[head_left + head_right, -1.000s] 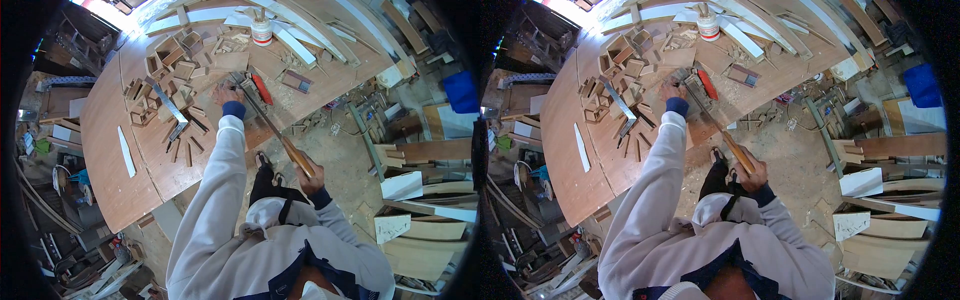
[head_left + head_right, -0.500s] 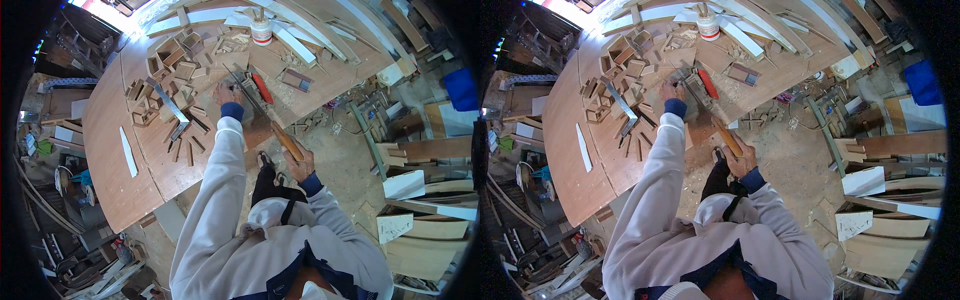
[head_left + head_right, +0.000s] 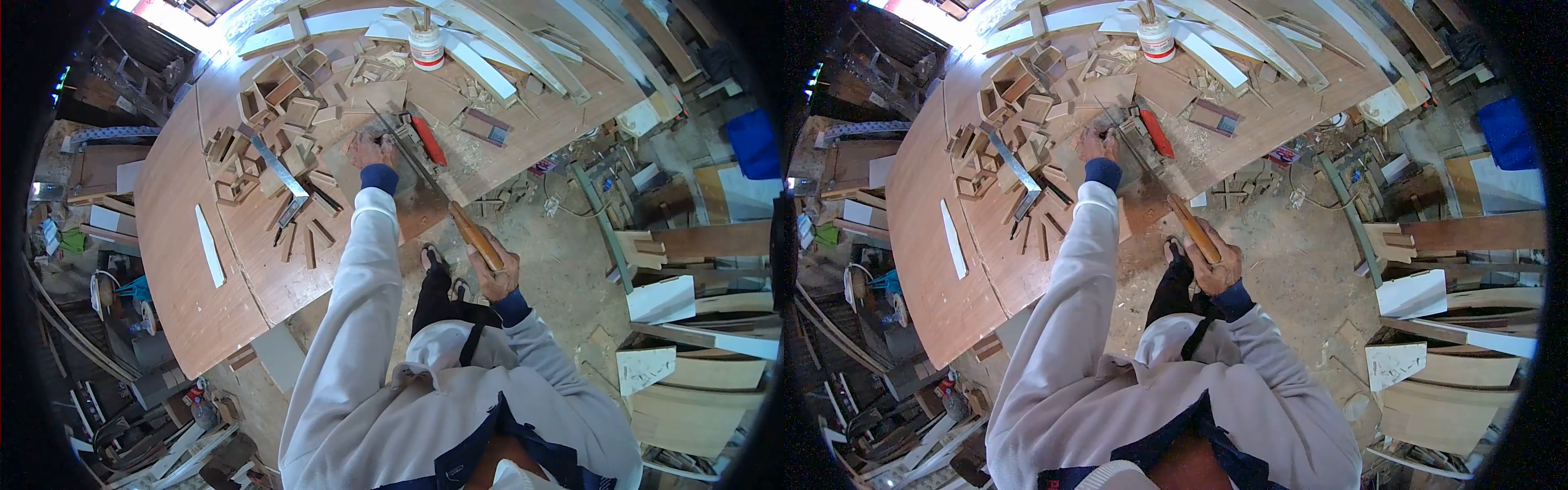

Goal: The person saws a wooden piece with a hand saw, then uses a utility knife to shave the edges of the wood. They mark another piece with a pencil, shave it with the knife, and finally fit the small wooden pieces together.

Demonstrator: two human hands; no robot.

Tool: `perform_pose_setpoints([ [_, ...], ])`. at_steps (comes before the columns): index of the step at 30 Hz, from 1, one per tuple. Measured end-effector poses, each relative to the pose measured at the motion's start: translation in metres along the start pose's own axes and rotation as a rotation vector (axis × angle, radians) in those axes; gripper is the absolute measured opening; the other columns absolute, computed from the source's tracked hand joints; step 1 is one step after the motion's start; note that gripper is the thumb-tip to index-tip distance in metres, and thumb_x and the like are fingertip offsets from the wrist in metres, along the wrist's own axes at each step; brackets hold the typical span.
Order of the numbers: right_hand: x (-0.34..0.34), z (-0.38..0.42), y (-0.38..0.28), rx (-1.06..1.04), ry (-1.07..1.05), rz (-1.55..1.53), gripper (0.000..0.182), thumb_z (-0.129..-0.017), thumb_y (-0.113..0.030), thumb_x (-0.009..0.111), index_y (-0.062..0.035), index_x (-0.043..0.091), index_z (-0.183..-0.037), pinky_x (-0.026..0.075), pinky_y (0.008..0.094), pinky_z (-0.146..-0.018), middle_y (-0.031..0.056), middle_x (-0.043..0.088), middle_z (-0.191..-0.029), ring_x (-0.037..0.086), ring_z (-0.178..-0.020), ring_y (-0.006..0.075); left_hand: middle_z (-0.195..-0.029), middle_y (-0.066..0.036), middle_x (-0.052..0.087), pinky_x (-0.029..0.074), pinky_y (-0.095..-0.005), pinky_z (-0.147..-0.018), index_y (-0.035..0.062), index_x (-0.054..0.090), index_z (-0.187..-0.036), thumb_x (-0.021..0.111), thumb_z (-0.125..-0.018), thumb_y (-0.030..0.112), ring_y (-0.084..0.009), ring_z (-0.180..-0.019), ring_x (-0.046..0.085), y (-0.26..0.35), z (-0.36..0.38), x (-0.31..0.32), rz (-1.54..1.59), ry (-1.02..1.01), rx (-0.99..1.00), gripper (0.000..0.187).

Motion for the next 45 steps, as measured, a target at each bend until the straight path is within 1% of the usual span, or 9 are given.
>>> perform_pose_setpoints([
  [4,0.002,0.001,0.007,-0.024,0.014,0.0,0.035,-0.083,-0.015,0.063,0.0024,0.057,-0.112,0.051,0.0295,-0.069,0.0195,0.066,-0.091,0.068,-0.081,0.0255,-0.093,-0.012,0.063,0.043,-0.0418,-0.081,0.0068,0.065,-0.082,0.068,-0.073,0.023,-0.0327,-0.093,0.055,0.003,-0.001,-0.003,-0.001,0.055,0.012,0.019],
  [22,-0.005,0.007,0.0,-0.053,-0.038,0.042,0.036,-0.082,-0.015,0.062,0.0019,0.055,-0.113,0.051,0.0296,-0.063,0.0196,0.065,-0.088,0.068,-0.078,0.0272,-0.092,-0.012,0.064,0.043,-0.0449,-0.081,0.0109,0.065,-0.086,0.062,-0.068,0.02,-0.0342,-0.094,0.055,-0.013,-0.005,0.017,-0.115,0.124,0.155,0.021],
  [27,-0.001,-0.004,-0.002,-0.07,-0.053,0.075,0.035,-0.083,-0.015,0.061,0.0019,0.055,-0.113,0.051,0.0308,-0.064,0.018,0.065,-0.088,0.068,-0.076,0.0253,-0.091,-0.012,0.064,0.043,-0.0451,-0.081,0.0114,0.065,-0.086,0.061,-0.067,0.019,-0.0343,-0.093,0.055,-0.006,-0.005,0.011,-0.061,0.063,0.08,0.021],
  [30,0.007,-0.01,0.008,0.055,-0.095,0.028,0.033,-0.083,-0.015,0.061,-0.0005,0.056,-0.112,0.052,0.0321,-0.065,0.0167,0.065,-0.091,0.067,-0.077,0.0268,-0.091,-0.012,0.064,0.043,-0.0449,-0.081,0.0124,0.065,-0.086,0.061,-0.067,0.019,-0.0337,-0.092,0.056,0.005,-0.004,-0.001,-0.061,-0.006,0.021,0.02],
  [32,-0.001,0.001,0.004,-0.096,-0.055,0.094,0.032,-0.083,-0.014,0.06,-0.0032,0.056,-0.113,0.052,0.0322,-0.065,0.0177,0.064,-0.087,0.067,-0.076,0.0271,-0.09,-0.011,0.064,0.043,-0.0447,-0.082,0.0129,0.065,-0.086,0.061,-0.067,0.019,-0.0334,-0.093,0.056,0.006,-0.003,-0.002,-0.076,-0.032,-0.02,0.02],
  [41,0.004,-0.018,0.006,0.032,-0.122,0.107,0.034,-0.083,-0.013,0.06,0.0009,0.055,-0.114,0.052,0.0304,-0.063,0.0168,0.065,-0.086,0.068,-0.074,0.0266,-0.11,-0.012,0.058,0.035,-0.0485,-0.094,0.0136,0.066,-0.091,0.063,-0.063,0.017,-0.0338,-0.11,0.048,-0.001,-0.005,0.003,-0.013,-0.04,-0.021,0.028],
  [42,0.003,-0.014,0.009,0.032,-0.118,0.107,0.034,-0.083,-0.013,0.06,0.0009,0.055,-0.114,0.052,0.0304,-0.063,0.0168,0.065,-0.086,0.068,-0.074,0.0266,-0.116,-0.013,0.056,0.034,-0.0487,-0.097,0.0135,0.065,-0.094,0.063,-0.064,0.017,-0.0339,-0.115,0.045,0.006,-0.005,-0.003,-0.013,-0.16,-0.052,0.03],
  [43,-0.001,-0.008,0.007,-0.074,-0.082,0.113,0.034,-0.083,-0.012,0.059,0.0009,0.055,-0.114,0.051,0.0303,-0.062,0.0163,0.065,-0.084,0.067,-0.071,0.0269,-0.122,-0.013,0.054,0.032,-0.0488,-0.099,0.0133,0.065,-0.097,0.063,-0.065,0.016,-0.0339,-0.119,0.043,0.01,-0.005,-0.004,-0.012,-0.279,-0.086,0.032],
  [45,-0.008,0.007,0.0,-0.184,-0.054,0.118,0.033,-0.083,-0.012,0.058,0.0009,0.055,-0.114,0.051,0.0302,-0.06,0.0158,0.065,-0.082,0.067,-0.069,0.0271,-0.125,-0.013,0.052,0.031,-0.048,-0.101,0.0132,0.064,-0.1,0.063,-0.066,0.017,-0.0337,-0.121,0.041,-0.01,-0.008,0.018,-0.023,-0.221,-0.077,0.034],
])
Point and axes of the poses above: each hand's wrist, its own z-axis away from the middle knuckle, its own x-axis out of the palm, y = z × x, the point moved 5 cm from there along -z, towards the middle knuckle
